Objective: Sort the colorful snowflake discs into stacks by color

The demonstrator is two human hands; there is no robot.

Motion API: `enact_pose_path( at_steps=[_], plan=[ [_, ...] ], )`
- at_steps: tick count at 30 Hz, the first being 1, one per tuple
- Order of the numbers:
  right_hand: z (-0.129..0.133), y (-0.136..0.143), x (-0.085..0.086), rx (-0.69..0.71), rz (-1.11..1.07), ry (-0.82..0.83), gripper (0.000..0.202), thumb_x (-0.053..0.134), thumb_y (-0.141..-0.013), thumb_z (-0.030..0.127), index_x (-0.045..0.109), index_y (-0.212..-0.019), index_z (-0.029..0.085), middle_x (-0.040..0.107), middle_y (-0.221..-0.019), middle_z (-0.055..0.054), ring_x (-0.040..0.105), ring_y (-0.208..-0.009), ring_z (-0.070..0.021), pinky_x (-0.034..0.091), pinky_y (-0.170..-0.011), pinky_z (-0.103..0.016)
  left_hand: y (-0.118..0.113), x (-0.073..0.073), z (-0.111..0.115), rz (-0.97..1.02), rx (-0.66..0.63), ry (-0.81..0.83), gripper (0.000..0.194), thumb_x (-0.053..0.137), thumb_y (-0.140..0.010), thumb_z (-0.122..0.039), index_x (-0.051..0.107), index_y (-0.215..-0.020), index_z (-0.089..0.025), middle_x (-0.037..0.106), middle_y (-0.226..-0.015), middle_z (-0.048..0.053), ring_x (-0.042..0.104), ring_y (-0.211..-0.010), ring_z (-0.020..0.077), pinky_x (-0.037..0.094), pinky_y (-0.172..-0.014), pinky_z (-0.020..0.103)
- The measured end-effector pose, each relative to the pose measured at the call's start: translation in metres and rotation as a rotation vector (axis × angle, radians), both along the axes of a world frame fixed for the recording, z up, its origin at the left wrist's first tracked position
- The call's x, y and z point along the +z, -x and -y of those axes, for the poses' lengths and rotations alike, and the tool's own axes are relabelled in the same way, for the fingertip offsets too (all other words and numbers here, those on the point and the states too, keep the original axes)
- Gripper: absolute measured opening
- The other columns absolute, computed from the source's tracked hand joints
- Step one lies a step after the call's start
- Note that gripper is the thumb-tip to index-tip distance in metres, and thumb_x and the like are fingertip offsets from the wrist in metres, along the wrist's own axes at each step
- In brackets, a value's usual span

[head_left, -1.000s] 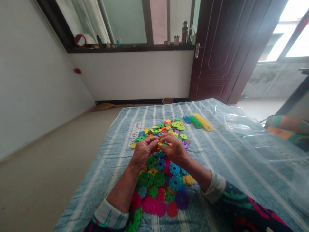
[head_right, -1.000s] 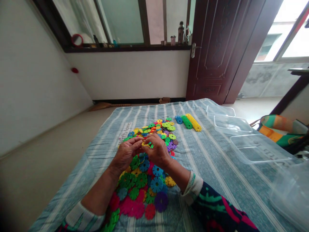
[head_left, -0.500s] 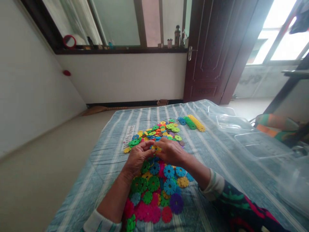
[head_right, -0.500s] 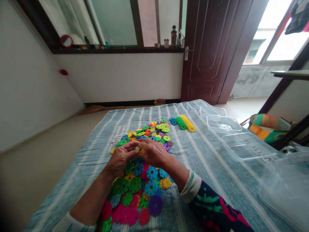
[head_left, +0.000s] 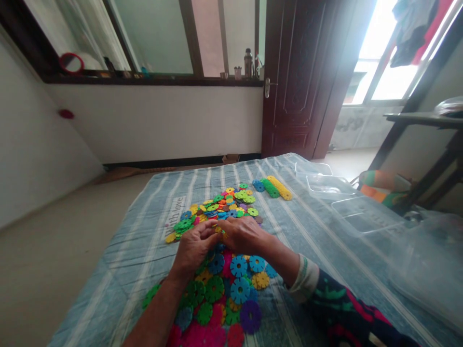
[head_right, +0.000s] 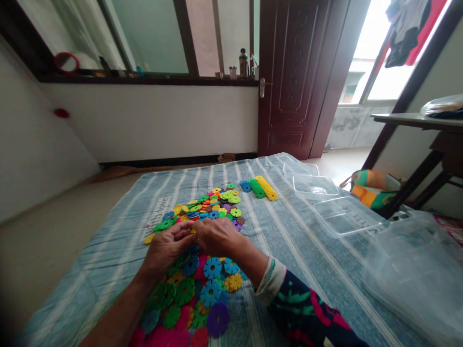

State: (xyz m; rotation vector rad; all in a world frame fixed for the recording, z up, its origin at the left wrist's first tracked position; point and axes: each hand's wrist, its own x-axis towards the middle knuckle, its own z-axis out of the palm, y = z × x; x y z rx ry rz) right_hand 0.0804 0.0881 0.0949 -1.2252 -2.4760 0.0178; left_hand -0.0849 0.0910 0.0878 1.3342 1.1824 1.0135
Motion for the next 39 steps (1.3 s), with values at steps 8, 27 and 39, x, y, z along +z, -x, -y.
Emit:
enact_pose_path(
  at_steps=[8, 27, 39],
  plan=[
    [-0.027, -0.05, -0.001, -0.23, -0.143, 0.003, 0.032, 0.056, -0.084, 0.042, 0.059, -0.107, 0.021, 0.069, -0.091, -0.005, 0.063, -0.081, -0.0178, 0.038, -0.065, -0.025, 0.001, 0.0, 0.0, -0.19, 0.117, -0.127, 0.053, 0.075, -0.058, -0.045, 0.063, -0.1, -0.015, 0.074, -0.076, 0.003, 0.068, -0.076, 0.0222, 0.053, -0.066, 0.029],
    [-0.076, -0.165, -0.061, -1.145, -0.153, 0.164, 0.043, 0.051, -0.084, 0.048, 0.064, -0.106, 0.013, 0.059, -0.11, -0.015, 0.053, -0.108, -0.027, 0.04, -0.086, -0.038, 0.009, -0.013, -0.01, -0.229, 0.246, -0.176, 0.039, 0.073, -0.058, -0.038, 0.065, -0.09, -0.017, 0.072, -0.074, 0.001, 0.068, -0.075, 0.0205, 0.051, -0.068, 0.026],
    [-0.078, -0.166, -0.064, -1.141, -0.157, 0.146, 0.043, 0.05, -0.085, 0.048, 0.064, -0.107, 0.014, 0.06, -0.109, -0.014, 0.053, -0.108, -0.0272, 0.04, -0.086, -0.037, 0.008, -0.012, -0.008, -0.223, 0.236, -0.181, 0.037, 0.072, -0.059, -0.038, 0.065, -0.088, -0.017, 0.071, -0.074, 0.001, 0.068, -0.076, 0.0204, 0.051, -0.067, 0.026]
  ],
)
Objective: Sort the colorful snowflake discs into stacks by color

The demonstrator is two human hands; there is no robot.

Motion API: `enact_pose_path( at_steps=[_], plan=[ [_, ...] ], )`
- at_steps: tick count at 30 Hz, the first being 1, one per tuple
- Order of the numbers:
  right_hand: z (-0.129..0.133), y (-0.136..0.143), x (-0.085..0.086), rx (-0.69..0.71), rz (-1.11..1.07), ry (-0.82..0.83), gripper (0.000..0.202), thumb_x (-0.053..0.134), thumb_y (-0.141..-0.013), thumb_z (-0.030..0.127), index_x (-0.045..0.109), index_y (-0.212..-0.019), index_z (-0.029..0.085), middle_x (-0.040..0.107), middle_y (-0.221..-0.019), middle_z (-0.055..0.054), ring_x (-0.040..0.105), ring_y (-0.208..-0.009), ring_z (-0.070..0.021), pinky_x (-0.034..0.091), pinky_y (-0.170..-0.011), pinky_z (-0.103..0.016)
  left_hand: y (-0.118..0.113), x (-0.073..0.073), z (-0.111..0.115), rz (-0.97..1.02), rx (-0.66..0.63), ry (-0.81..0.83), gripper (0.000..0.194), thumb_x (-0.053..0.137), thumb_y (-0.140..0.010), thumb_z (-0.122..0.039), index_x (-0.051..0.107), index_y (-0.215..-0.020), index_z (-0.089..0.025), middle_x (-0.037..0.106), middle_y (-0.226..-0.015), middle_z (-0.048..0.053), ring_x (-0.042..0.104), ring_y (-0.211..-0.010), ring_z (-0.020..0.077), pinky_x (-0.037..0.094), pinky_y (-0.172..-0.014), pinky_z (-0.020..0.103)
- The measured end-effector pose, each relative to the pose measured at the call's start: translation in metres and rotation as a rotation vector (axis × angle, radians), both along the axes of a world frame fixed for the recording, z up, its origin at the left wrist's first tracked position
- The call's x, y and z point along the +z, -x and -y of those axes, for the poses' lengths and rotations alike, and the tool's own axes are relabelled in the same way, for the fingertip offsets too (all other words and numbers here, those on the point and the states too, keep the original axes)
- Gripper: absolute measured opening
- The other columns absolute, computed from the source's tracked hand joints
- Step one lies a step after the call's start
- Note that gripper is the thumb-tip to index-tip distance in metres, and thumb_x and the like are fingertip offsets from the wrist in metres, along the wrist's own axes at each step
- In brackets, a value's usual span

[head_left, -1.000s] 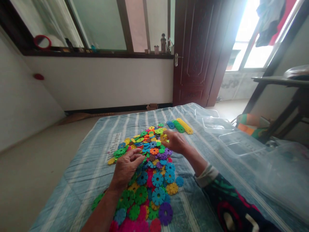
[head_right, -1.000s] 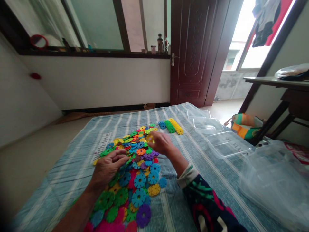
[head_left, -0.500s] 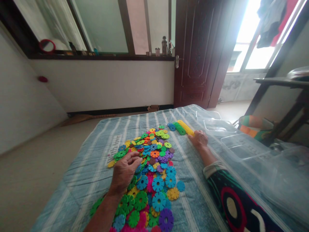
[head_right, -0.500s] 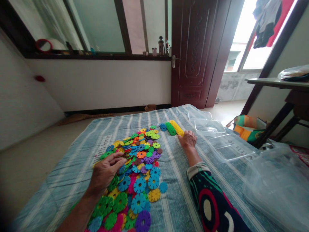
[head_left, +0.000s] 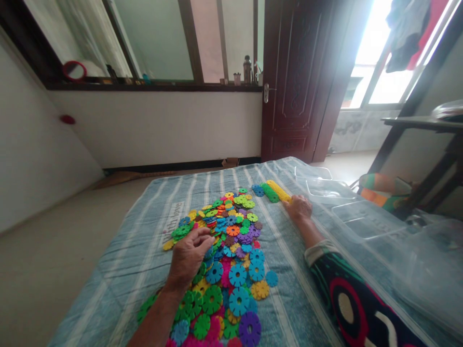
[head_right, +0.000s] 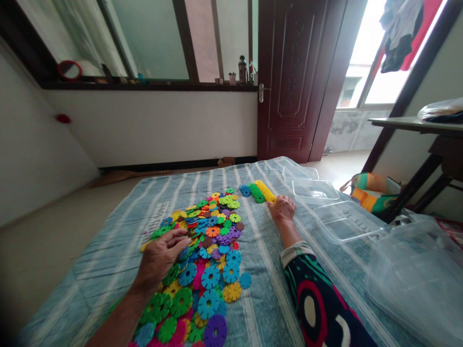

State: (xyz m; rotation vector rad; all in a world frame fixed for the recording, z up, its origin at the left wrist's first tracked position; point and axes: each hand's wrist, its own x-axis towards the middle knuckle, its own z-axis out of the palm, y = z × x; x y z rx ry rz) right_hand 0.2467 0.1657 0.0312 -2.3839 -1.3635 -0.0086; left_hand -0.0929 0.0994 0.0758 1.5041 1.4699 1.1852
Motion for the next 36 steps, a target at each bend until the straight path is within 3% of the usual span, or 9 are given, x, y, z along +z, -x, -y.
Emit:
enact_pose_path(
  at_steps=[19, 26, 31, 36],
  plan=[
    [0.002, -0.002, 0.0, -0.003, -0.009, 0.022, 0.044, 0.053, -0.081, 0.049, 0.065, -0.105, 0.013, 0.06, -0.11, -0.014, 0.054, -0.108, -0.0277, 0.041, -0.086, -0.037, 0.007, -0.004, -0.004, -0.025, 0.031, -0.036, 0.035, 0.072, -0.059, -0.036, 0.067, -0.088, -0.017, 0.072, -0.074, 0.001, 0.069, -0.073, 0.0208, 0.053, -0.063, 0.026],
    [0.011, 0.0, 0.002, -0.042, -0.015, -0.038, 0.046, 0.049, -0.086, 0.048, 0.058, -0.117, 0.015, 0.058, -0.113, -0.015, 0.052, -0.109, -0.0277, 0.039, -0.086, -0.037, 0.009, -0.008, -0.005, -0.016, 0.045, -0.021, 0.034, 0.07, -0.06, -0.033, 0.067, -0.088, -0.015, 0.071, -0.074, 0.002, 0.069, -0.073, 0.0203, 0.053, -0.063, 0.026],
    [0.016, 0.021, 0.011, 0.109, 0.066, -0.171, 0.035, 0.048, -0.088, 0.037, 0.062, -0.112, 0.015, 0.059, -0.112, -0.013, 0.05, -0.108, -0.0263, 0.035, -0.091, -0.036, 0.01, -0.006, -0.004, 0.034, 0.068, -0.033, 0.028, 0.068, -0.061, -0.028, 0.066, -0.086, -0.017, 0.072, -0.079, 0.004, 0.069, -0.081, 0.0227, 0.055, -0.067, 0.03],
    [0.029, 0.075, 0.027, 0.487, 0.034, -0.33, 0.024, 0.05, -0.088, 0.029, 0.067, -0.1, 0.017, 0.06, -0.111, -0.011, 0.049, -0.108, -0.0234, 0.036, -0.095, -0.035, 0.015, -0.003, -0.006, 0.039, 0.082, -0.067, 0.023, 0.066, -0.062, -0.028, 0.066, -0.083, -0.017, 0.072, -0.087, 0.006, 0.068, -0.086, 0.0231, 0.055, -0.068, 0.029]
  ],
)
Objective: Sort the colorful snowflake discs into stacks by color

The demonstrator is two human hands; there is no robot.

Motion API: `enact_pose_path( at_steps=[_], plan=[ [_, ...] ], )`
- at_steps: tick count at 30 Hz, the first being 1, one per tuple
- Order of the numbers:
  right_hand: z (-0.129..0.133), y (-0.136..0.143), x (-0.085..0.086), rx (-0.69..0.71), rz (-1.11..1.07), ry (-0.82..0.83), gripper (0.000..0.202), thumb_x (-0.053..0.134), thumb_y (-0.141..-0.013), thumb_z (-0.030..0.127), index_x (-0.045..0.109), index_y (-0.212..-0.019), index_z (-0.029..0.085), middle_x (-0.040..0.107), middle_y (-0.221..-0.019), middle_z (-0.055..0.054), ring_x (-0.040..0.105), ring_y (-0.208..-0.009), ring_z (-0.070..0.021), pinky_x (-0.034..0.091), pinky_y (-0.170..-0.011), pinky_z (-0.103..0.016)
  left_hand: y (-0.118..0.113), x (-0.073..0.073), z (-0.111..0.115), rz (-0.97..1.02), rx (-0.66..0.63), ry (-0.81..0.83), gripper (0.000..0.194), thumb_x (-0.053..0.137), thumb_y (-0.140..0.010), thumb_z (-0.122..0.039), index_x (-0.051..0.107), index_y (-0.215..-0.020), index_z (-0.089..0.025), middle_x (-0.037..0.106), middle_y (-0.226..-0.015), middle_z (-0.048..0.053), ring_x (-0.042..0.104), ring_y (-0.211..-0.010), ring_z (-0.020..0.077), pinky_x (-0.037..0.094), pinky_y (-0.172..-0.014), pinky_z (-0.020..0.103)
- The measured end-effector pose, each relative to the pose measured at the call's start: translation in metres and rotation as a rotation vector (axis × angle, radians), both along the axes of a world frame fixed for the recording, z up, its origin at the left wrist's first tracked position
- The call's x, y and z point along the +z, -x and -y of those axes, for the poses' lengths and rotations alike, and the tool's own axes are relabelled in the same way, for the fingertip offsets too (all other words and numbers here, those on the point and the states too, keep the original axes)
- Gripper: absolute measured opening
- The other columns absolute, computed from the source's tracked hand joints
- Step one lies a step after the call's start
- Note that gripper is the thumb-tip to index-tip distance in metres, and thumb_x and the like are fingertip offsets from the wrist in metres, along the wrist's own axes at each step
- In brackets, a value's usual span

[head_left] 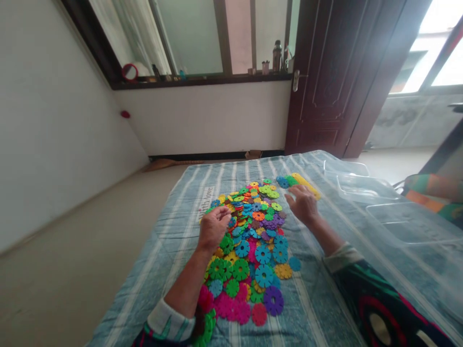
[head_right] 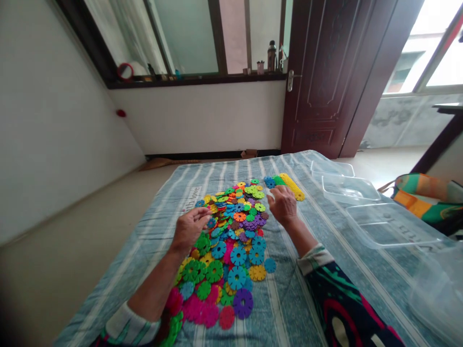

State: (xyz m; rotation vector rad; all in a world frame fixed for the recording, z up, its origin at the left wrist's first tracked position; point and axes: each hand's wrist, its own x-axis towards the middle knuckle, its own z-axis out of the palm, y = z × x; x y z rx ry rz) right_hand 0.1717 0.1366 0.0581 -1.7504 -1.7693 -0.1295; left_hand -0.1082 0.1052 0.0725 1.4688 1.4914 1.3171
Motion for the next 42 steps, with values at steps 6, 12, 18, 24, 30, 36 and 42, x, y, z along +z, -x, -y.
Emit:
enact_pose_path(
  at_steps=[6, 12, 18, 24, 30, 36, 42],
  plan=[
    [0.048, 0.085, 0.018, 0.734, 0.008, -0.15, 0.01, 0.061, -0.082, 0.023, 0.069, -0.087, 0.02, 0.059, -0.111, -0.009, 0.047, -0.113, -0.0223, 0.04, -0.096, -0.038, 0.01, 0.01, -0.001, -0.083, 0.011, -0.005, 0.023, 0.064, -0.064, -0.033, 0.067, -0.08, -0.015, 0.07, -0.081, 0.005, 0.066, -0.08, 0.0206, 0.052, -0.062, 0.026],
    [0.081, 0.121, 0.019, 1.001, 0.204, -0.089, 0.013, 0.067, -0.078, 0.033, 0.069, -0.082, 0.021, 0.056, -0.119, -0.008, 0.041, -0.121, -0.0259, 0.038, -0.097, -0.041, 0.028, 0.028, 0.008, -0.176, -0.006, 0.038, 0.03, 0.064, -0.063, -0.039, 0.066, -0.08, -0.014, 0.067, -0.071, 0.001, 0.063, -0.067, 0.0175, 0.049, -0.055, 0.025],
    [0.08, 0.119, 0.009, 0.928, 0.311, -0.015, 0.026, 0.066, -0.077, 0.041, 0.068, -0.091, 0.019, 0.052, -0.121, -0.012, 0.037, -0.123, -0.0287, 0.037, -0.096, -0.043, 0.059, 0.026, 0.042, -0.605, -0.133, 0.085, 0.031, 0.057, -0.068, -0.044, 0.069, -0.076, -0.017, 0.069, -0.069, 0.0, 0.064, -0.069, 0.0187, 0.049, -0.065, 0.027],
    [0.068, 0.112, 0.007, 0.744, 0.292, 0.073, 0.024, 0.065, -0.078, 0.039, 0.068, -0.087, 0.017, 0.056, -0.107, -0.011, 0.042, -0.113, -0.0261, 0.039, -0.091, -0.039, 0.076, 0.02, 0.084, -0.771, -0.11, 0.09, 0.037, 0.058, -0.069, -0.046, 0.07, -0.092, -0.019, 0.072, -0.094, 0.004, 0.067, -0.087, 0.0231, 0.052, -0.078, 0.031],
    [0.068, 0.11, 0.009, 0.657, 0.258, 0.079, 0.014, 0.062, -0.081, 0.03, 0.067, -0.081, 0.016, 0.056, -0.096, -0.01, 0.045, -0.104, -0.0246, 0.039, -0.087, -0.037, 0.075, 0.02, 0.106, -0.807, -0.155, 0.056, 0.037, 0.059, -0.07, -0.04, 0.069, -0.098, -0.018, 0.069, -0.108, 0.007, 0.062, -0.104, 0.0252, 0.047, -0.094, 0.037],
    [0.088, 0.123, 0.008, 0.864, 0.273, 0.032, 0.026, 0.064, -0.079, 0.042, 0.067, -0.09, 0.018, 0.052, -0.12, -0.012, 0.035, -0.123, -0.0288, 0.034, -0.096, -0.043, 0.074, 0.014, 0.108, -0.816, -0.187, 0.087, 0.045, 0.065, -0.064, -0.039, 0.067, -0.104, -0.018, 0.067, -0.113, 0.009, 0.06, -0.108, 0.0277, 0.044, -0.098, 0.042],
    [0.092, 0.129, 0.005, 0.842, 0.308, 0.109, 0.036, 0.068, -0.075, 0.045, 0.067, -0.092, 0.013, 0.05, -0.124, -0.016, 0.035, -0.124, -0.0316, 0.033, -0.099, -0.047, 0.069, 0.009, 0.109, -0.803, -0.142, 0.097, 0.045, 0.065, -0.062, -0.032, 0.067, -0.104, -0.017, 0.067, -0.114, 0.009, 0.058, -0.111, 0.0276, 0.043, -0.1, 0.041]
  ],
)
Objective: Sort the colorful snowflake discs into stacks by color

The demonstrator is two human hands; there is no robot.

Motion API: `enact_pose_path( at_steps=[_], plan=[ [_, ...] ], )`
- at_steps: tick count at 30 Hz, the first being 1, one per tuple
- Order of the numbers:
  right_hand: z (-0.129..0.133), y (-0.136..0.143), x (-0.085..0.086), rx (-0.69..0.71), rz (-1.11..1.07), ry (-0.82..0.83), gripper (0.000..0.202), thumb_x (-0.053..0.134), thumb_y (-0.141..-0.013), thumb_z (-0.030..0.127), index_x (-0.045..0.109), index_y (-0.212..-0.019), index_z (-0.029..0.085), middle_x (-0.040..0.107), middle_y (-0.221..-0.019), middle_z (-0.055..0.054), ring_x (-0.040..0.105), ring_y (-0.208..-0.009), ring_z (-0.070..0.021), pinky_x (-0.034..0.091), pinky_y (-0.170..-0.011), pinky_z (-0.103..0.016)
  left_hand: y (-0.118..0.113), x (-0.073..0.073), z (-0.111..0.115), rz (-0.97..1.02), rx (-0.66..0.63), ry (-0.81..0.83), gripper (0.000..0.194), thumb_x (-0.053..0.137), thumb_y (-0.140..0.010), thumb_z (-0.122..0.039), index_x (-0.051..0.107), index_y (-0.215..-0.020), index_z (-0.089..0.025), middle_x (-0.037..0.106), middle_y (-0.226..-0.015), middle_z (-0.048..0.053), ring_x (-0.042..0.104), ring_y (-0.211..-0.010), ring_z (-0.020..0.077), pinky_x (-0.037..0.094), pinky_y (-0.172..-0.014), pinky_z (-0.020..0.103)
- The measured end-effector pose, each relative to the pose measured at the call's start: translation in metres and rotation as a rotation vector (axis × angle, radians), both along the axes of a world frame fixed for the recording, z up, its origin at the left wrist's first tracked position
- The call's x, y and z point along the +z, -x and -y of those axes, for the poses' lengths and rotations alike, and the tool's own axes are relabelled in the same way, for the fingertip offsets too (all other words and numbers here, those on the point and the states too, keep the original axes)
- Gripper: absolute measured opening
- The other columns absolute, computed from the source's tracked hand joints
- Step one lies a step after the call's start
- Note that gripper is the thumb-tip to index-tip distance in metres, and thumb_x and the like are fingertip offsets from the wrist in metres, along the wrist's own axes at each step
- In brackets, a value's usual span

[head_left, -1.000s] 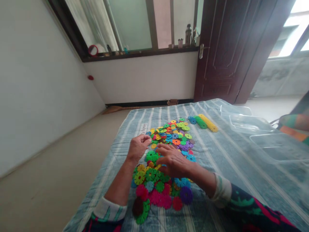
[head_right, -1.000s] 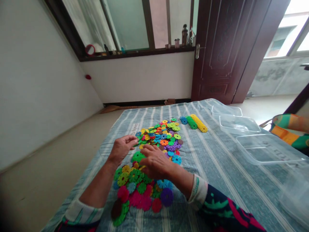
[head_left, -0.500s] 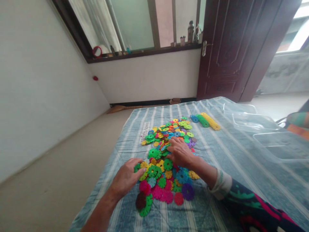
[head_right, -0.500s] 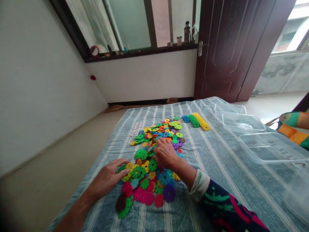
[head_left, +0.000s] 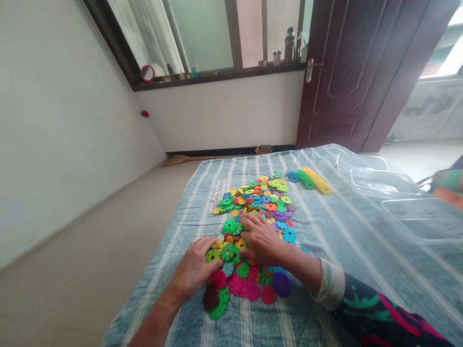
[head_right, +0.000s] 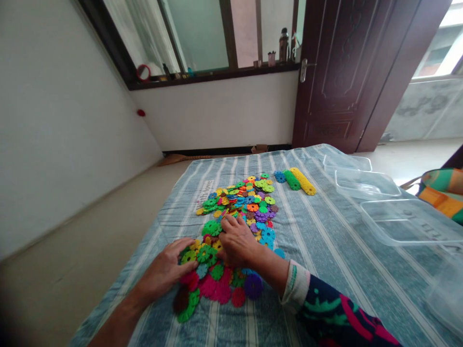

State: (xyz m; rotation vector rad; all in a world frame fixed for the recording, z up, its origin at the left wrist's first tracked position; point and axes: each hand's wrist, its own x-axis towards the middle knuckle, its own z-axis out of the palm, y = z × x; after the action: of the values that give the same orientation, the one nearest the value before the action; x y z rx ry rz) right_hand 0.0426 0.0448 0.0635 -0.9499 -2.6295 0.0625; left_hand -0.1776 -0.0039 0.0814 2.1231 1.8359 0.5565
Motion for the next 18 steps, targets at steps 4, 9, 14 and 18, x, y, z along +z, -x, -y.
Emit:
enact_pose_path(
  at_steps=[4, 9, 14, 18],
  plan=[
    [-0.001, 0.0, 0.0, -0.015, -0.041, 0.052, 0.03, 0.07, -0.074, 0.04, 0.068, -0.089, 0.014, 0.051, -0.125, -0.014, 0.036, -0.124, -0.0297, 0.032, -0.1, -0.045, -0.004, -0.006, 0.002, 0.068, 0.005, -0.024, 0.043, 0.065, -0.063, -0.029, 0.068, -0.104, -0.019, 0.067, -0.115, 0.007, 0.059, -0.111, 0.0264, 0.043, -0.101, 0.041],
    [-0.004, 0.001, -0.005, -0.051, -0.161, 0.108, 0.024, 0.074, -0.069, 0.033, 0.067, -0.086, 0.016, 0.056, -0.117, -0.01, 0.042, -0.117, -0.0256, 0.033, -0.097, -0.041, -0.012, -0.017, 0.002, 0.138, -0.01, -0.075, 0.039, 0.063, -0.065, -0.027, 0.068, -0.104, -0.02, 0.067, -0.114, 0.006, 0.059, -0.111, 0.0235, 0.044, -0.101, 0.039],
    [-0.01, 0.002, -0.011, -0.066, -0.248, 0.128, 0.012, 0.071, -0.07, 0.027, 0.065, -0.077, 0.018, 0.059, -0.106, -0.006, 0.048, -0.106, -0.0211, 0.034, -0.093, -0.036, -0.019, -0.023, 0.001, 0.172, 0.011, -0.124, 0.036, 0.06, -0.069, -0.026, 0.066, -0.104, -0.02, 0.067, -0.113, 0.006, 0.059, -0.11, 0.0225, 0.045, -0.1, 0.039],
    [-0.013, 0.0, -0.01, -0.145, -0.273, 0.098, 0.005, 0.065, -0.074, 0.022, 0.063, -0.073, 0.018, 0.061, -0.096, -0.004, 0.05, -0.097, -0.0186, 0.034, -0.087, -0.033, -0.027, -0.021, 0.0, 0.199, 0.007, -0.151, 0.034, 0.061, -0.071, -0.027, 0.064, -0.104, -0.02, 0.067, -0.111, 0.006, 0.06, -0.108, 0.0223, 0.046, -0.098, 0.038]
  ],
)
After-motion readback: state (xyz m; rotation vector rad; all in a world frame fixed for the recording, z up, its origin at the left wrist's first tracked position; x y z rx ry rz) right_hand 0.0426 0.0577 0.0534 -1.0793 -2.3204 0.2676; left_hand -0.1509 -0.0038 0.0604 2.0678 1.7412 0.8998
